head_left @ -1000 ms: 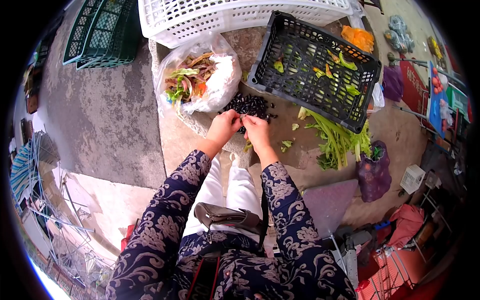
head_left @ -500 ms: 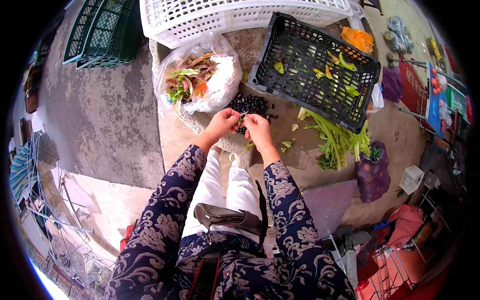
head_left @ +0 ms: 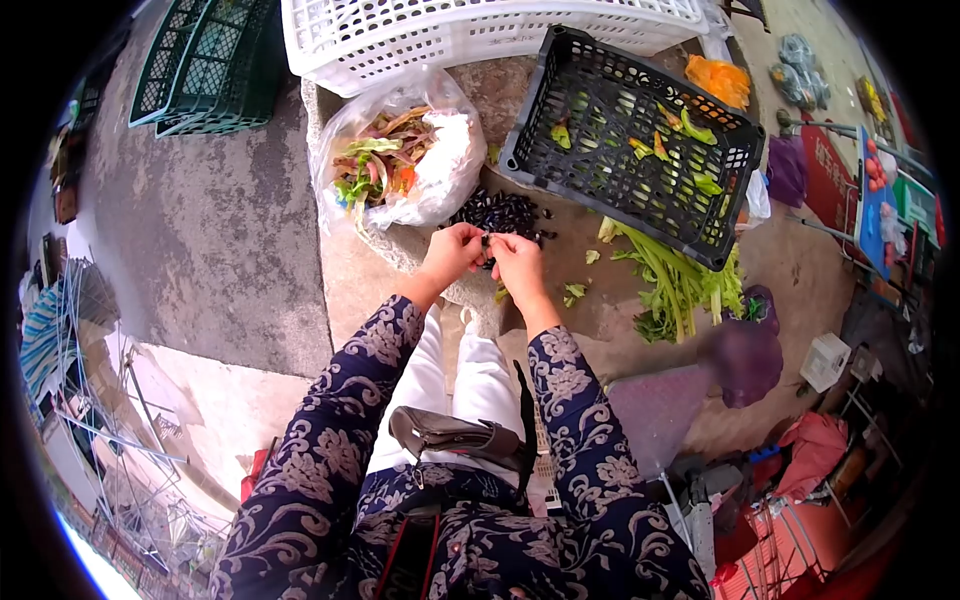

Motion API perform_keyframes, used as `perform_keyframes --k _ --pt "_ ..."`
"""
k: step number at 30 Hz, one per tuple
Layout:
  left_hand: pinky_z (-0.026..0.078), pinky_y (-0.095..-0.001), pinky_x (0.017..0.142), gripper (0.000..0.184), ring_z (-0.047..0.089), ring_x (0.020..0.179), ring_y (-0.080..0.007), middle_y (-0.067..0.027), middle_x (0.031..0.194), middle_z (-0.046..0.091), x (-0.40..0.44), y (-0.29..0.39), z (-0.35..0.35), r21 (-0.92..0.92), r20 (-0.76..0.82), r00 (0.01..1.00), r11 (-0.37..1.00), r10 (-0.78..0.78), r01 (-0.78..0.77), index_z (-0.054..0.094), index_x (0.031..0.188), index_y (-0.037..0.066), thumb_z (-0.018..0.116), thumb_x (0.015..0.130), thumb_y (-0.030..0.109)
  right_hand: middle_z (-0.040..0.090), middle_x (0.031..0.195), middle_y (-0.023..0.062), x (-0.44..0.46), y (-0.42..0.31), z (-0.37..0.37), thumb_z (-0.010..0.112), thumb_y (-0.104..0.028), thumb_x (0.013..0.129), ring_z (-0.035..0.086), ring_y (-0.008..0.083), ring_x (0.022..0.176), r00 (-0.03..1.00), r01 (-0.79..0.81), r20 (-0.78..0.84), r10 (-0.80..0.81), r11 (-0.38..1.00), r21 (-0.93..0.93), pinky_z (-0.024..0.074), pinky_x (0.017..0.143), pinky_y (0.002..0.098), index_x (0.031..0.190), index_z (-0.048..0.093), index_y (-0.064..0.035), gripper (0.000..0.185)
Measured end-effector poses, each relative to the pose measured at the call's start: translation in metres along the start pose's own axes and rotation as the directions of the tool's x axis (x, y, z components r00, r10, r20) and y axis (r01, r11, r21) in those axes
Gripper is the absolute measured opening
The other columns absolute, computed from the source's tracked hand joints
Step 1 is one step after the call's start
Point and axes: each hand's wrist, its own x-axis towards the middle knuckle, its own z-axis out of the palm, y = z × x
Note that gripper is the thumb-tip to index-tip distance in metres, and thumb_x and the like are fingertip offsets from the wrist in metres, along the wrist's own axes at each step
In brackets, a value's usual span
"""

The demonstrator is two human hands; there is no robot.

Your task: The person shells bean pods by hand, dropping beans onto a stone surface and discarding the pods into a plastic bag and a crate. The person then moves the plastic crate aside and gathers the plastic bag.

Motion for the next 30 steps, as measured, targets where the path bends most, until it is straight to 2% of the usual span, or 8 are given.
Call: perform_keyframes --k 8,9,12,18,22,25,28,30 --pt "0.053 -0.0255 0.054 0.017 0.062 0.06 -0.0118 -0.0089 0.071 0.064 -0.01 0.012 -0.005 0.097 -0.006 1.0 0.995 -0.002 0.003 0.06 0.088 -0.005 0.059 0.083 0.011 0.062 0.067 0.0034 0.003 0.004 0.008 0.06 -0.011 0.083 0.052 0.0085 0.047 0.997 0.072 0.021 -0.07 0.994 -0.086 0.0427 0.044 0.0237 0.085 0.062 0.0004 0.012" --pt "0.053 -0.0253 0.054 0.017 0.062 0.06 -0.0117 -0.0088 0.071 0.064 -0.011 0.014 -0.007 0.098 -0.008 1.0 0.995 -0.001 0.002 0.06 0.088 -0.005 0.059 0.083 0.011 0.062 0.069 0.0044 0.006 0.007 0.011 0.06 -0.01 0.081 0.054 0.0099 0.054 0.988 0.155 0.003 -0.156 0.975 -0.16 0.0461 0.052 0.0255 0.085 0.06 0.0007 0.011" --pt "0.052 -0.0249 0.054 0.017 0.062 0.06 -0.0115 -0.0084 0.071 0.064 -0.013 0.017 -0.007 0.081 0.002 1.0 0.997 0.002 -0.003 0.061 0.088 -0.005 0.059 0.084 0.011 0.062 0.071 0.0074 0.008 0.011 0.011 0.06 -0.008 0.077 0.057 0.014 0.062 0.994 0.105 -0.004 -0.107 0.981 -0.162 0.0473 0.058 0.0288 0.085 0.058 0.0 0.012" --pt "0.052 -0.0246 0.055 0.017 0.062 0.061 -0.0113 -0.0075 0.072 0.063 -0.015 0.016 -0.008 0.046 0.018 1.0 0.999 0.005 -0.006 0.06 0.088 -0.005 0.058 0.084 0.012 0.06 0.074 0.0136 0.007 0.005 0.011 0.057 -0.007 0.071 0.058 0.0227 0.067 0.953 0.293 0.045 -0.3 0.875 -0.386 0.0468 0.062 0.0329 0.083 0.055 -0.0012 0.014" --pt "0.053 -0.0246 0.058 0.016 0.062 0.064 -0.0111 -0.0069 0.075 0.063 -0.01 0.01 -0.01 -0.016 0.046 0.999 1.0 -0.01 0.011 0.06 0.088 -0.004 0.059 0.085 0.012 0.06 0.086 0.0168 0.007 -0.004 0.009 0.054 -0.004 0.072 0.058 0.0325 0.073 0.976 0.21 0.115 -0.186 0.942 -0.261 0.0476 0.066 0.038 0.092 0.054 -0.0037 0.02" --pt "0.052 -0.0244 0.058 0.015 0.061 0.064 -0.0111 -0.0064 0.076 0.063 -0.008 0.007 -0.014 0.011 0.084 0.996 1.0 -0.027 0.027 0.059 0.089 -0.003 0.058 0.086 0.012 0.059 0.095 0.0162 0.002 -0.01 0.011 0.053 -0.004 0.073 0.058 0.034 0.077 0.894 0.442 0.178 -0.411 0.75 -0.491 0.0479 0.069 0.0408 0.1 0.051 -0.0059 0.028" --pt "0.052 -0.0245 0.058 0.015 0.06 0.062 -0.0109 -0.0057 0.075 0.062 -0.008 0.011 -0.021 -0.009 0.075 0.995 0.998 -0.064 0.065 0.058 0.091 -0.003 0.057 0.087 0.011 0.057 0.099 0.0163 -0.007 -0.023 0.009 0.054 -0.005 0.073 0.058 0.0354 0.081 0.893 0.434 0.226 -0.388 0.611 -0.662 0.0476 0.071 0.0437 0.105 0.048 -0.0065 0.032" --pt "0.052 -0.0241 0.062 0.015 0.059 0.064 -0.0108 -0.004 0.077 0.06 -0.008 0.015 -0.032 -0.221 0.045 0.997 0.972 -0.069 0.077 0.056 0.097 -0.001 0.052 0.09 0.011 0.06 0.094 0.0158 0.006 0.001 -0.001 0.057 -0.009 0.075 0.06 0.0328 0.078 0.88 0.392 0.091 -0.467 0.602 -0.696 0.0484 0.068 0.0413 0.098 0.055 -0.0068 0.024"
